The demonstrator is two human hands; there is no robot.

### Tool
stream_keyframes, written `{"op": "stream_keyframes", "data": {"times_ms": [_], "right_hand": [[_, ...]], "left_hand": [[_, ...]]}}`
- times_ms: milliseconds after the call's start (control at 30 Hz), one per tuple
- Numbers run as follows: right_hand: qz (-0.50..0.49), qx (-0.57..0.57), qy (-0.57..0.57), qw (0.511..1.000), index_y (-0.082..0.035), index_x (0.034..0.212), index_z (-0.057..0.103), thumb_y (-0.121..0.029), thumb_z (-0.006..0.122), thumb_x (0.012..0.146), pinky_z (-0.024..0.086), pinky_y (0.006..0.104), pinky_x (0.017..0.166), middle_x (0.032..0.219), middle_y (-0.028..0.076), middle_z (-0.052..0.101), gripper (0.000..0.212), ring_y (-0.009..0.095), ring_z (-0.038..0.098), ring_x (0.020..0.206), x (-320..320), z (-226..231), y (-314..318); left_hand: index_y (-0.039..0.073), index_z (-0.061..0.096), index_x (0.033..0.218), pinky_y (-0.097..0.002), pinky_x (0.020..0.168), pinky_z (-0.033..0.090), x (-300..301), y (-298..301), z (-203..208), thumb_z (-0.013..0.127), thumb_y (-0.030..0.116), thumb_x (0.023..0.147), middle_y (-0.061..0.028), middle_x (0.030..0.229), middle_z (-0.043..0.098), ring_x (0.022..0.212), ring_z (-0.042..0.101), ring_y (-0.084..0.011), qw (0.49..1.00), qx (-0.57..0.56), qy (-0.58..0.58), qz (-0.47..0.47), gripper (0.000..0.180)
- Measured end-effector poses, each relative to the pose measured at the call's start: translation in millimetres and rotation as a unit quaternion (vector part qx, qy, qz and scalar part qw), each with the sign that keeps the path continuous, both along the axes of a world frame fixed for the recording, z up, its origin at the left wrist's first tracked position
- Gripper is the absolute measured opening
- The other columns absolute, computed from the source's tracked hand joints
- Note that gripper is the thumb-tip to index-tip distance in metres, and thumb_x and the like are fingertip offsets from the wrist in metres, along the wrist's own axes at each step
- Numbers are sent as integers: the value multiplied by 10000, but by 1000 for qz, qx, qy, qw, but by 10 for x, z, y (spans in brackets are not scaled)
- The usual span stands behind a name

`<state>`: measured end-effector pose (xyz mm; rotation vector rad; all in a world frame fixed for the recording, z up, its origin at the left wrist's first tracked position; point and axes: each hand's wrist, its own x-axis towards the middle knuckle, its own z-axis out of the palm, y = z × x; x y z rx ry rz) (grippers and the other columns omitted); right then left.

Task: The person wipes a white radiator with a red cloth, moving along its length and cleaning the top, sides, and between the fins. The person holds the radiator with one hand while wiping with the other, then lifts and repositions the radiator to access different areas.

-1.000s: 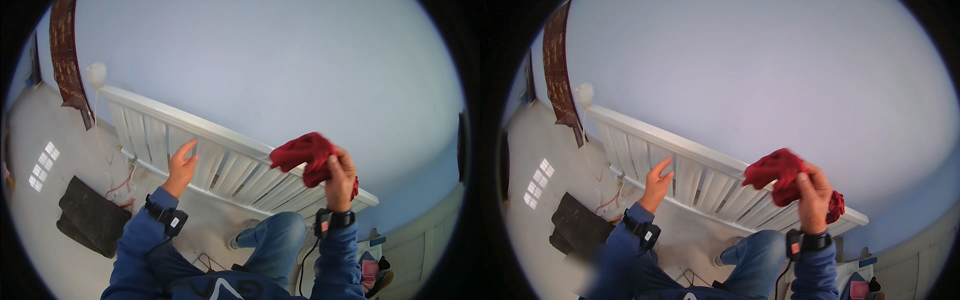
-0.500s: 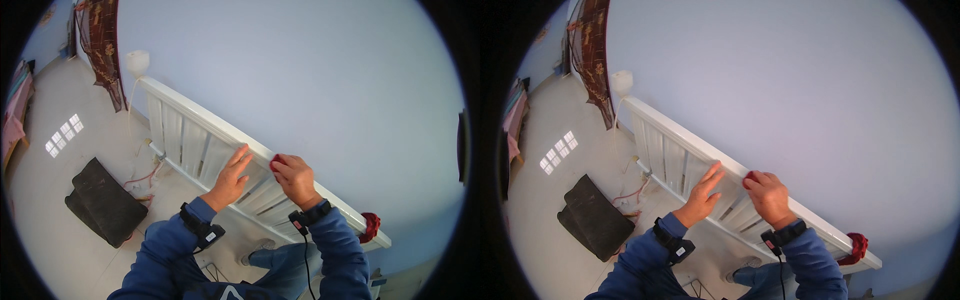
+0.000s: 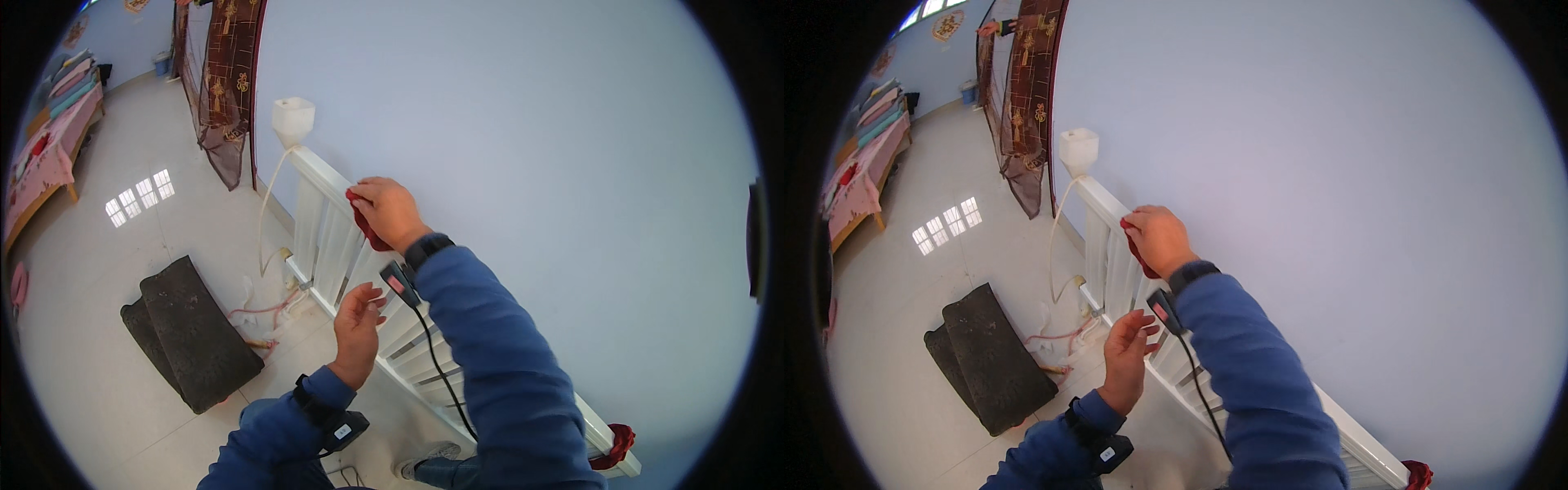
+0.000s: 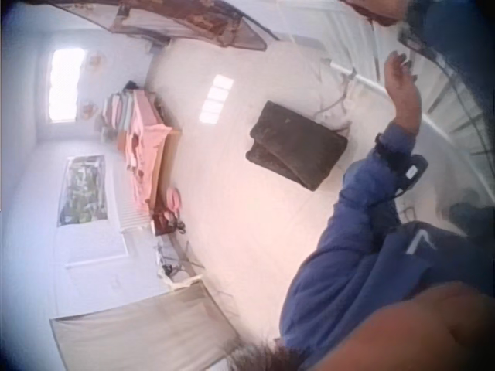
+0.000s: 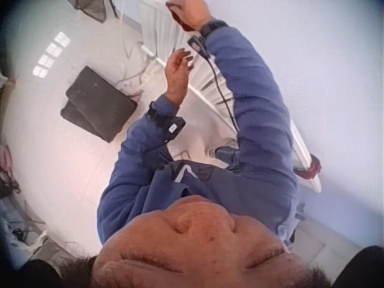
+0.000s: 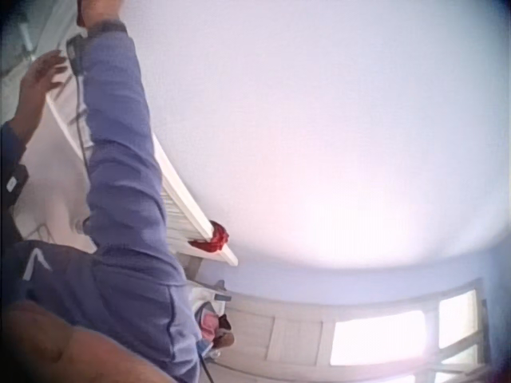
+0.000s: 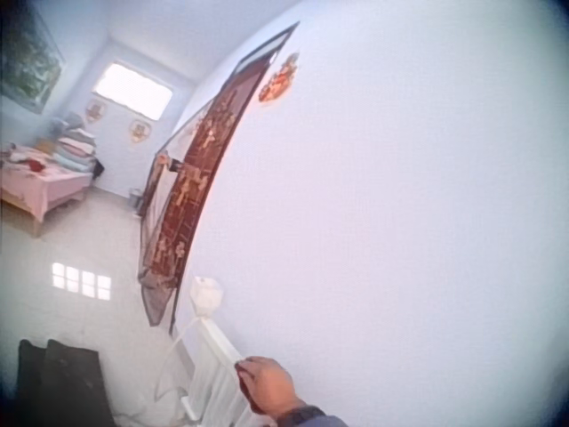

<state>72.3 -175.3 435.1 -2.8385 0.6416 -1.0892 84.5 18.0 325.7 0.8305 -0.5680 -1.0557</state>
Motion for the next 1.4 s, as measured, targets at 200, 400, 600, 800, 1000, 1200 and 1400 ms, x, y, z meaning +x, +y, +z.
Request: {"op": "stream_keyframes", "data": {"times_ms": [200,400,600,800,1000,1200,1400], "right_hand": [[-53,101,83,990,-133,1039,700,-209,611,845,515,446,874,1089,125,651,226,339,632,1004,-42,-130,-67],[-147,81,78,983,-141,1061,692,-162,626,845,525,443,815,1100,112,648,226,361,605,946,-1184,-139,662],[-270,-75,104,954,-89,1137,668,-57,715,741,541,402,842,1133,106,656,400,332,610,964,-2843,-172,2008],[-448,-103,67,885,-90,1141,673,-42,702,734,510,436,950,1165,130,655,411,347,608,1092,-4448,-204,3227],[-527,-68,23,847,-62,1109,686,10,661,739,476,444,980,1148,136,656,377,351,589,1115,-5266,-204,3792],[-403,-68,29,912,-71,1041,680,-11,667,745,476,454,969,1103,126,653,302,349,594,1110,-4093,-241,3233],[-358,-54,36,931,-94,1099,673,-55,641,811,510,430,931,1130,118,657,292,338,614,1084,-3592,-148,3001]], "left_hand": [[81,515,1337,-314,831,518,185,-170,-102,500,97,1015,-69,1238,625,1083,611,-178,999,25,26,20,323],[69,521,1355,-363,899,515,54,-171,-79,540,141,1006,-105,1314,591,1157,595,-220,996,-20,-85,2,357],[69,530,1349,-341,885,498,-297,-74,-92,518,110,1012,-89,1276,612,1126,597,-199,993,15,-105,-47,340],[59,564,1292,-319,839,505,-512,14,-220,520,107,1011,-79,1198,648,1067,620,-182,984,22,-133,-117,289],[57,591,1246,-314,806,520,-470,92,-299,545,108,998,-82,1152,668,1013,645,-184,980,12,-132,-152,257],[52,607,1181,-285,761,521,-523,75,-361,528,83,999,-73,1083,687,934,663,-156,973,15,-146,-176,201],[63,625,1140,-275,714,516,-408,41,-385,536,65,990,-61,1023,699,884,680,-154,973,34,-159,-163,174]]}}
